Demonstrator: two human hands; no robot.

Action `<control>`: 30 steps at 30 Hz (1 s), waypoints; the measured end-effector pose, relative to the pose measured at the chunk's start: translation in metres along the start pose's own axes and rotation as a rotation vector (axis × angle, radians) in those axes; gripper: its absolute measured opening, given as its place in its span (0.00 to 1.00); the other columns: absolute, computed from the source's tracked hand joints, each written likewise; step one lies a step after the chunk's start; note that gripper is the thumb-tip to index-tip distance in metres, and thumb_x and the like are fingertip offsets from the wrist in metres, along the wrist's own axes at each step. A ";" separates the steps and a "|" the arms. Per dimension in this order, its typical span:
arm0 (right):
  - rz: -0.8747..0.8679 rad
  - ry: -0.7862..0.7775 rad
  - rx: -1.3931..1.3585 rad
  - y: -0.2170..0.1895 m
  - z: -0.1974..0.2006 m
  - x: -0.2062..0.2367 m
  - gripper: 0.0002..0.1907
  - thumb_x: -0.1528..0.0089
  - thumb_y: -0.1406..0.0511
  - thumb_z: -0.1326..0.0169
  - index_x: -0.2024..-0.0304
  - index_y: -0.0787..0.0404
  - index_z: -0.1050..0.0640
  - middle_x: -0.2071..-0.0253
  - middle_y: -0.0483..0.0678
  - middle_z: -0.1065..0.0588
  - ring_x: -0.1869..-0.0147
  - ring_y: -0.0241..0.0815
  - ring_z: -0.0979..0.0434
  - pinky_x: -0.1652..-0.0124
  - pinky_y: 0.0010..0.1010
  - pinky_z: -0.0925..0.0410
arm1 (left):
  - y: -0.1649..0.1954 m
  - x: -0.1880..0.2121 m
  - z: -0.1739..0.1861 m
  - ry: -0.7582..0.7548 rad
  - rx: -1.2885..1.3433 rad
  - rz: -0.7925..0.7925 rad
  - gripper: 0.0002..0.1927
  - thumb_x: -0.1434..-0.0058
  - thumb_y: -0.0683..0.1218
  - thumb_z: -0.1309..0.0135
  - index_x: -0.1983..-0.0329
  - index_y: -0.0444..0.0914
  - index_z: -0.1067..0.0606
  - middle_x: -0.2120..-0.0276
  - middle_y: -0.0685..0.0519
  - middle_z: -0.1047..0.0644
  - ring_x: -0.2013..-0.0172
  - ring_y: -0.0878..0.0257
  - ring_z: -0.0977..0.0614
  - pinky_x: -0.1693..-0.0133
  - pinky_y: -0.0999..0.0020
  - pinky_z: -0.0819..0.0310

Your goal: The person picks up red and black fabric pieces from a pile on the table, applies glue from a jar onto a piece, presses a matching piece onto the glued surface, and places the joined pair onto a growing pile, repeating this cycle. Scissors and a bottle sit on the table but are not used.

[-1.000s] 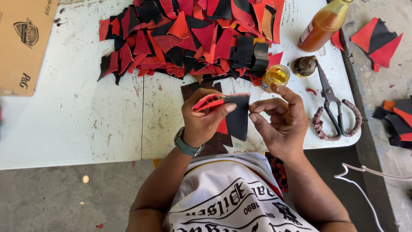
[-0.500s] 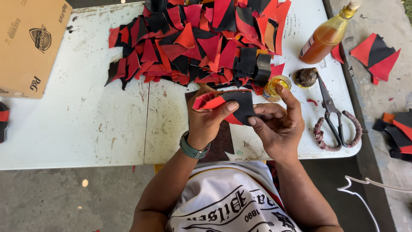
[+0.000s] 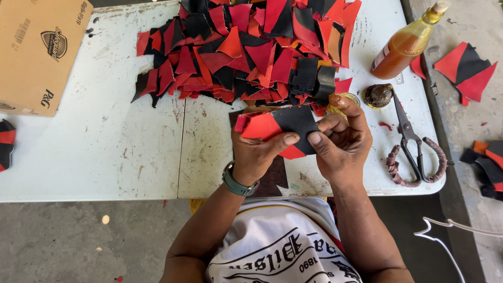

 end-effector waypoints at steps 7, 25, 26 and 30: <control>-0.067 0.031 -0.095 0.008 0.003 -0.002 0.32 0.37 0.77 0.36 0.32 0.64 0.32 0.60 0.48 0.23 0.56 0.32 0.22 0.51 0.21 0.29 | 0.005 -0.006 -0.008 -0.039 -0.082 -0.097 0.14 0.34 0.39 0.34 0.53 0.35 0.28 0.59 0.49 0.20 0.60 0.67 0.18 0.56 0.73 0.20; 0.766 -0.030 1.088 -0.053 -0.058 0.024 0.32 0.41 0.80 0.33 0.41 0.61 0.34 0.58 0.51 0.22 0.54 0.45 0.19 0.55 0.33 0.26 | 0.014 -0.002 -0.012 0.023 -0.359 -0.188 0.11 0.36 0.40 0.33 0.62 0.36 0.27 0.63 0.48 0.17 0.66 0.66 0.16 0.63 0.71 0.21; 0.751 -0.048 1.100 -0.053 -0.060 0.023 0.31 0.41 0.80 0.33 0.41 0.60 0.33 0.58 0.51 0.22 0.54 0.45 0.19 0.55 0.32 0.26 | 0.010 -0.004 -0.010 0.025 -0.348 -0.160 0.11 0.36 0.40 0.33 0.62 0.36 0.27 0.64 0.48 0.17 0.66 0.67 0.16 0.64 0.72 0.21; 0.299 0.009 0.593 -0.042 -0.031 -0.002 0.38 0.41 0.74 0.34 0.34 0.57 0.39 0.61 0.43 0.24 0.56 0.36 0.23 0.53 0.24 0.27 | 0.017 -0.007 -0.009 -0.120 -0.289 -0.227 0.11 0.37 0.38 0.33 0.60 0.35 0.26 0.61 0.46 0.18 0.63 0.62 0.16 0.64 0.71 0.21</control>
Point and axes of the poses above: each hand's wrist, its own x-axis away from the middle knuckle, its own z-axis out of the back of the hand, y = z × x, the point moved 8 cm from there along -x, towards the middle knuckle
